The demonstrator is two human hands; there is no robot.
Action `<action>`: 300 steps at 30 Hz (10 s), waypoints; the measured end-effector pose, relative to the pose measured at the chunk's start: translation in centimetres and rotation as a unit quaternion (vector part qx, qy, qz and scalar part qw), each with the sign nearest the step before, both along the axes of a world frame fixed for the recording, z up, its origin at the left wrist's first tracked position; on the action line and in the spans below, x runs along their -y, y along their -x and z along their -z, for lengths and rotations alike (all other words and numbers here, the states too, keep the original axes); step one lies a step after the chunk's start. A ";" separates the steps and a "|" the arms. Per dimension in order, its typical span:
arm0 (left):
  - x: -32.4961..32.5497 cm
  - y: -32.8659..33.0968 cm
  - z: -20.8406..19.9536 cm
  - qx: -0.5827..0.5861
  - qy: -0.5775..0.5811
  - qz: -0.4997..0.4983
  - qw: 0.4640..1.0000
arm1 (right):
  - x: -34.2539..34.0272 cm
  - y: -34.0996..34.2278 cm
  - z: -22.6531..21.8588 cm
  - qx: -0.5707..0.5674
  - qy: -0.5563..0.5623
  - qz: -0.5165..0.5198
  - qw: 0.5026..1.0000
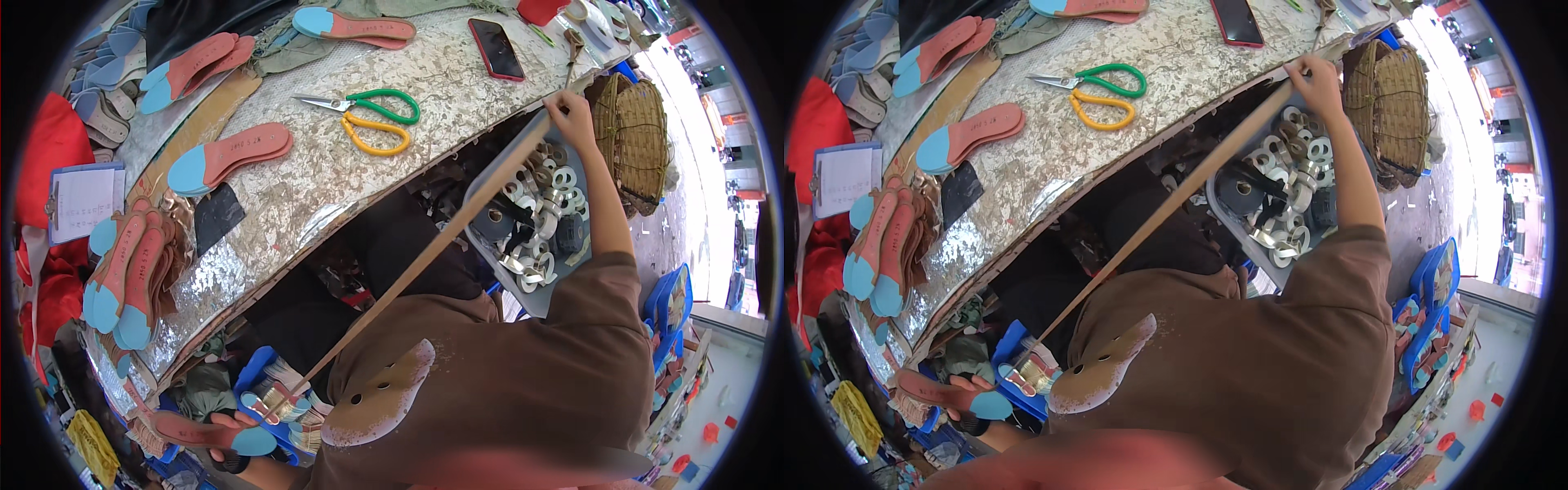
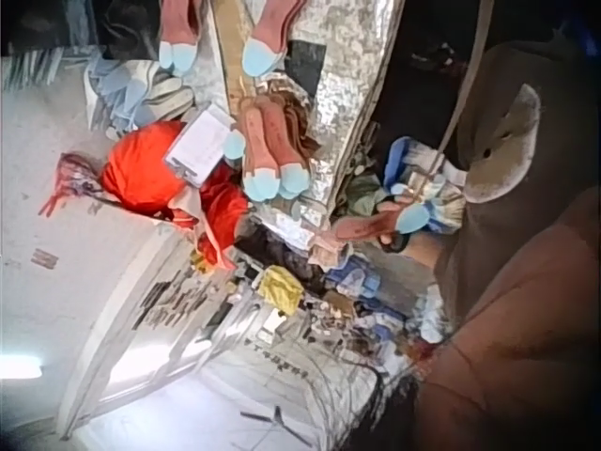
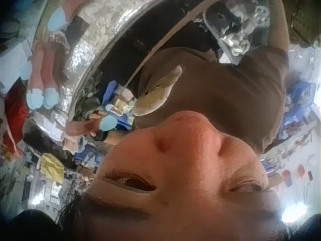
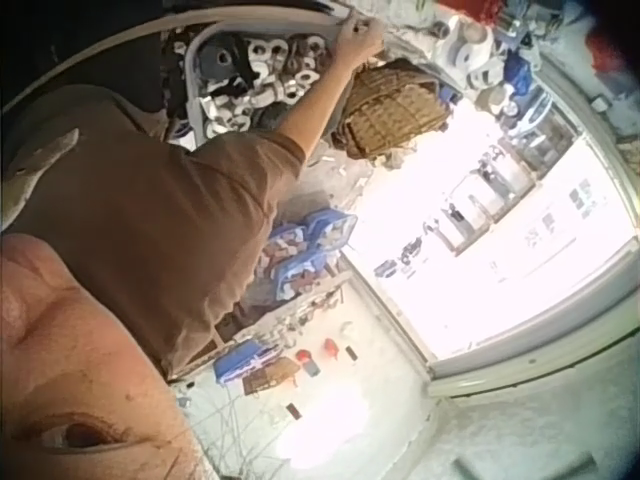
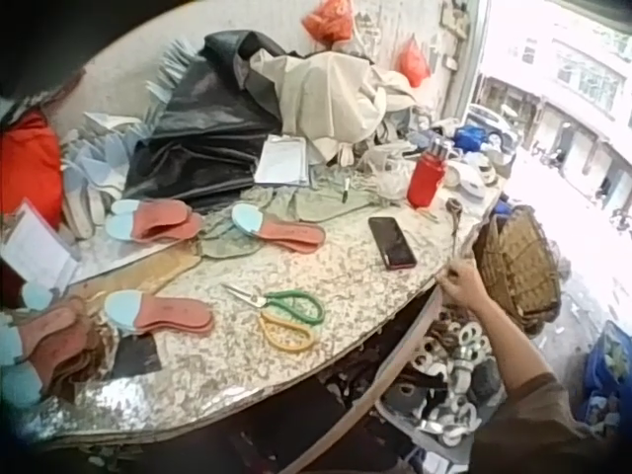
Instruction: Apply adhesive tape and trim materials for shoe component assembly.
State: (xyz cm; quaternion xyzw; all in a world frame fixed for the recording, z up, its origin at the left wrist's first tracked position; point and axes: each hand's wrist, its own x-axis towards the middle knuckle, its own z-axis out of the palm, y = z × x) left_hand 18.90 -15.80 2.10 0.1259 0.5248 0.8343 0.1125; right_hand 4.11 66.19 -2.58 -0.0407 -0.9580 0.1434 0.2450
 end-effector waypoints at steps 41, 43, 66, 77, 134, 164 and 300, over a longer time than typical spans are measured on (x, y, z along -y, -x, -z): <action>15.7 0.9 4.1 0.028 0.036 0.075 0.996 | -2.0 -37.9 15.6 0.294 0.268 0.533 0.746; 16.1 2.0 2.7 0.053 0.055 0.058 0.995 | -0.3 -37.6 14.6 0.365 0.108 0.467 0.799; -4.1 7.8 -2.0 0.078 0.107 -0.156 0.979 | 26.6 9.8 -3.0 0.073 -0.142 -0.236 0.958; -9.4 10.5 -0.5 0.047 0.262 -0.179 0.947 | 40.8 -6.2 -3.7 0.376 0.382 -0.475 0.698; -16.3 7.4 2.1 0.040 0.291 -0.288 0.912 | 45.6 -1.8 -2.5 0.201 0.338 -0.479 0.785; -10.9 24.4 -6.9 -0.475 0.737 -0.235 0.420 | 40.5 7.4 -4.9 0.083 0.147 -0.397 0.902; -19.1 22.0 0.3 -0.404 0.700 -0.227 0.543 | 45.4 -1.5 -2.8 0.385 0.628 -0.350 0.578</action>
